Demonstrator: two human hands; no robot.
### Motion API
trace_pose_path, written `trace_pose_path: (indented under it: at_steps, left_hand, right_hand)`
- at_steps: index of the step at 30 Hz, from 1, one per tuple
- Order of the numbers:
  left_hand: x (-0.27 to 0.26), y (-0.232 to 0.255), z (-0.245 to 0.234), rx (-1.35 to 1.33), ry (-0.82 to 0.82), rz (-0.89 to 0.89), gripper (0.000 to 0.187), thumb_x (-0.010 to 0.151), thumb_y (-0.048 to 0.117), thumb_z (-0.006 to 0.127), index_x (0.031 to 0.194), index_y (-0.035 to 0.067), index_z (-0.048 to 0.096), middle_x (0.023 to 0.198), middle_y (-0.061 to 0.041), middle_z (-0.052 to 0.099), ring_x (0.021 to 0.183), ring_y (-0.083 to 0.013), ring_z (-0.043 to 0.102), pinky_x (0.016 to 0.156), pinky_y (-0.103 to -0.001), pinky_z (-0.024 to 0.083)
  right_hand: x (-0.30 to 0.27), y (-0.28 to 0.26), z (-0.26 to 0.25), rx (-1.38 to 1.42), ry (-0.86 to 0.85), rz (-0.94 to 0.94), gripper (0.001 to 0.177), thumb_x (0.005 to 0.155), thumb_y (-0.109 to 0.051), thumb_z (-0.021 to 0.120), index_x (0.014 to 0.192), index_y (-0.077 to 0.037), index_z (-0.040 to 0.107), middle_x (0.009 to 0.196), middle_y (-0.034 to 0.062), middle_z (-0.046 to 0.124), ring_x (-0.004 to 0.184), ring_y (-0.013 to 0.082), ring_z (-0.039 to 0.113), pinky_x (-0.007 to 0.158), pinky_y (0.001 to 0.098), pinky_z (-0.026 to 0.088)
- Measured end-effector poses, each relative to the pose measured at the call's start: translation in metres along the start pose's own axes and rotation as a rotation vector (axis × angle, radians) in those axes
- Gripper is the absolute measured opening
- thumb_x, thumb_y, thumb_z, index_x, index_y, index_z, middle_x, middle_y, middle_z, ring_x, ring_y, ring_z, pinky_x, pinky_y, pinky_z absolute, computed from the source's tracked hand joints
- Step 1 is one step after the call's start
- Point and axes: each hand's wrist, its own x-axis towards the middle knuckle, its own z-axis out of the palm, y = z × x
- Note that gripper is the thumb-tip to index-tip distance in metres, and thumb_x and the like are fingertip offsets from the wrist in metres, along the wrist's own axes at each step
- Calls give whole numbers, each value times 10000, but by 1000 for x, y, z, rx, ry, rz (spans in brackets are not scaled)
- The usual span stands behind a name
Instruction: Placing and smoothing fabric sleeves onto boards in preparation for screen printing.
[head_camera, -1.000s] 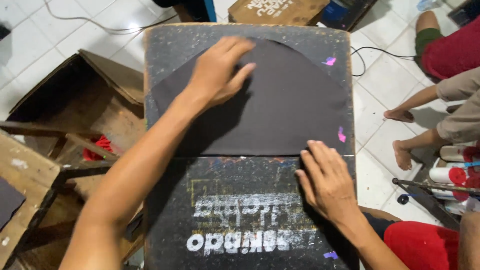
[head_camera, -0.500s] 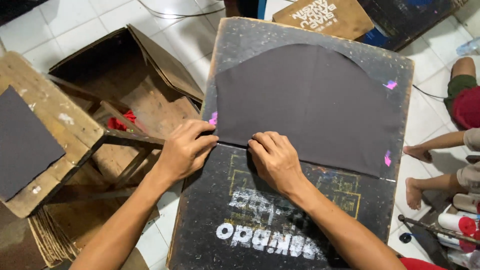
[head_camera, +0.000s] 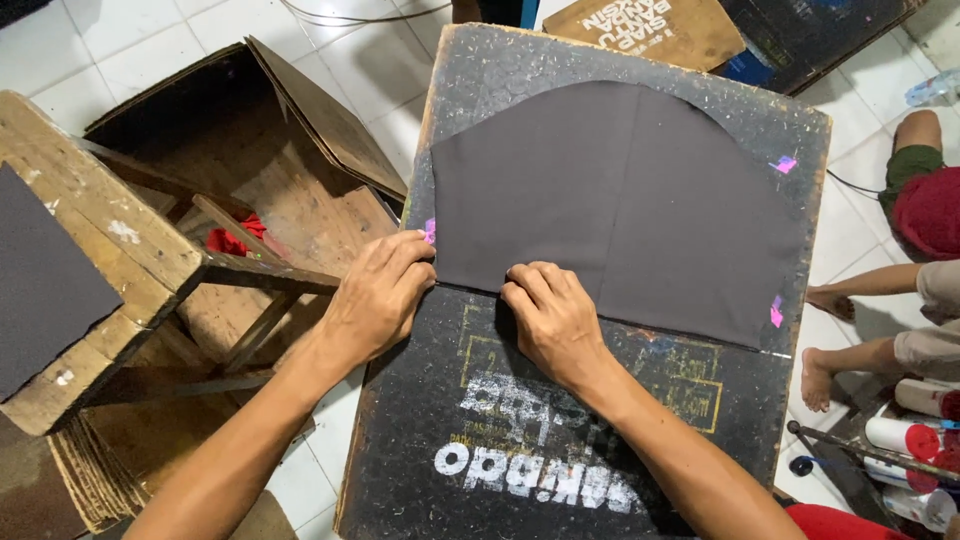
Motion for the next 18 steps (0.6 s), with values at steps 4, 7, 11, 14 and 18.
trace_pose_path:
  at_steps: [4,7,11,14,18]
  left_hand:
    - [1,1,-3,10,-12,-6,74,1005,128,617,950,81,627,1128,-86,646,1227,-307,624,1014,-433,486]
    - [13,9,-18,25,-5,-28,83,985,169,642,952,95,626,1173,-89,641,1262,-302,608,1064,-462,442]
    - [43,29,-6,2,114,-133,262,1043,290,612,1190,80,668,1322,-123,641,1305,-317,597,1124,-461,397]
    - [69,46,10,-44,128,-142,392,1047,302,616,1333,34,629,1400,-163,619,1352,-345,570,1155,-475,371]
    - [67,18,-21,-43,97,-144,416,1008,232,698,1346,-5,640,1385,-228,635,1343,-406,566,1165,-529,344]
  right_hand:
    - [-1,0,1,-16,-26,3,105,1007,-117,619,907,-104,646,961,73,639,889,279,646,690,341,480]
    - [3,-6,-4,20,-47,42,82,1001,-160,628,939,-110,646,1006,75,648,933,285,651,735,359,490]
    - [15,-11,-17,57,-98,159,430,1080,-339,516,1328,-2,617,1418,222,590,1340,378,563,1119,463,390]
    - [-18,0,-21,-19,-400,252,728,1029,-599,479,1543,-84,470,1647,180,386,1552,339,303,1253,504,151]
    - [-107,56,-109,-144,-500,388,747,1020,-598,501,1628,-186,367,1715,142,279,1595,352,133,1242,528,-6]
